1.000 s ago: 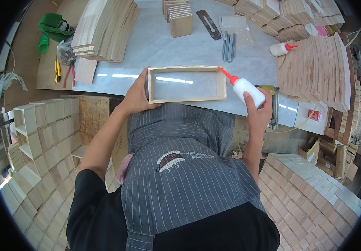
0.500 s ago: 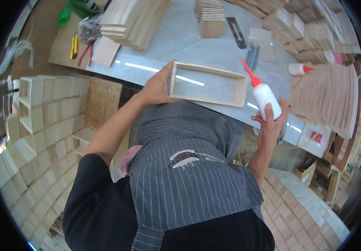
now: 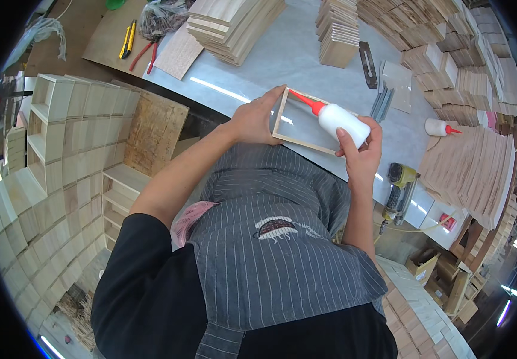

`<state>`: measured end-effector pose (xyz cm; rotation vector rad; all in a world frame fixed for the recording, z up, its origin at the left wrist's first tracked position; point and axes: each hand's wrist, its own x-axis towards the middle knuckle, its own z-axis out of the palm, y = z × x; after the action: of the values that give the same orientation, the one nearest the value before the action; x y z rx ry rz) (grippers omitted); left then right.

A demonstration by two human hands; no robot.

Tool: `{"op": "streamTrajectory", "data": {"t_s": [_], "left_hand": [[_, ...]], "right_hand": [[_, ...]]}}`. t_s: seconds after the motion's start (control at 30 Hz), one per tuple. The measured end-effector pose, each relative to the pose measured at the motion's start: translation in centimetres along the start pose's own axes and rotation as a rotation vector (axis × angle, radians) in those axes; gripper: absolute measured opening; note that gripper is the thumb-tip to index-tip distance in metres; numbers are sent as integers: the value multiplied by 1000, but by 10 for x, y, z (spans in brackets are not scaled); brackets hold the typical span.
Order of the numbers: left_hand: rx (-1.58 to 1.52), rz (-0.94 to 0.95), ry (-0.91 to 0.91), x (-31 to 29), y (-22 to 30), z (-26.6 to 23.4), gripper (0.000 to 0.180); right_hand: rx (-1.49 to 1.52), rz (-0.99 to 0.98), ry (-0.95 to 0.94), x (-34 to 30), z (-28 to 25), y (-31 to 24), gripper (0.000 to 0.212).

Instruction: Assemble small wooden boxes using wood glue and a pneumatic nail gun.

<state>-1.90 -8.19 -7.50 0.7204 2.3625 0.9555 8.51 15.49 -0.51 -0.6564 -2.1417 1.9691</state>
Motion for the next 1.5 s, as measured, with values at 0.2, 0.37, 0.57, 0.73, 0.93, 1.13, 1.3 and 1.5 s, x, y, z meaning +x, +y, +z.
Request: {"op": "streamTrajectory", "data": {"t_s": [0.2, 0.37, 0.57, 0.73, 0.93, 1.13, 1.3, 1.5], "left_hand": [[14, -12, -12, 1, -1, -1, 127], [15, -6, -13, 1, 0, -1, 127], [29, 0, 2, 1, -1, 1, 127], [8, -30, -32, 1, 2, -2, 128], [32, -8, 15, 2, -3, 3, 126], [43, -13, 25, 3, -3, 4, 127], [48, -17, 12, 3, -2, 3, 128], [43, -33, -4, 2, 1, 2, 128]], "right_hand": [[-108, -6, 16, 1, 7, -3, 51], [-123, -16, 10, -3, 5, -5, 49], [-132, -6, -4, -15, 1, -6, 47], [-145, 40, -12, -31, -3, -8, 47], [-141, 59, -42, -45, -9, -6, 47], [-180, 88, -83, -55, -15, -5, 46], [-172, 99, -106, -63, -18, -7, 46], [-183, 86, -65, -68, -27, -4, 46]]}}
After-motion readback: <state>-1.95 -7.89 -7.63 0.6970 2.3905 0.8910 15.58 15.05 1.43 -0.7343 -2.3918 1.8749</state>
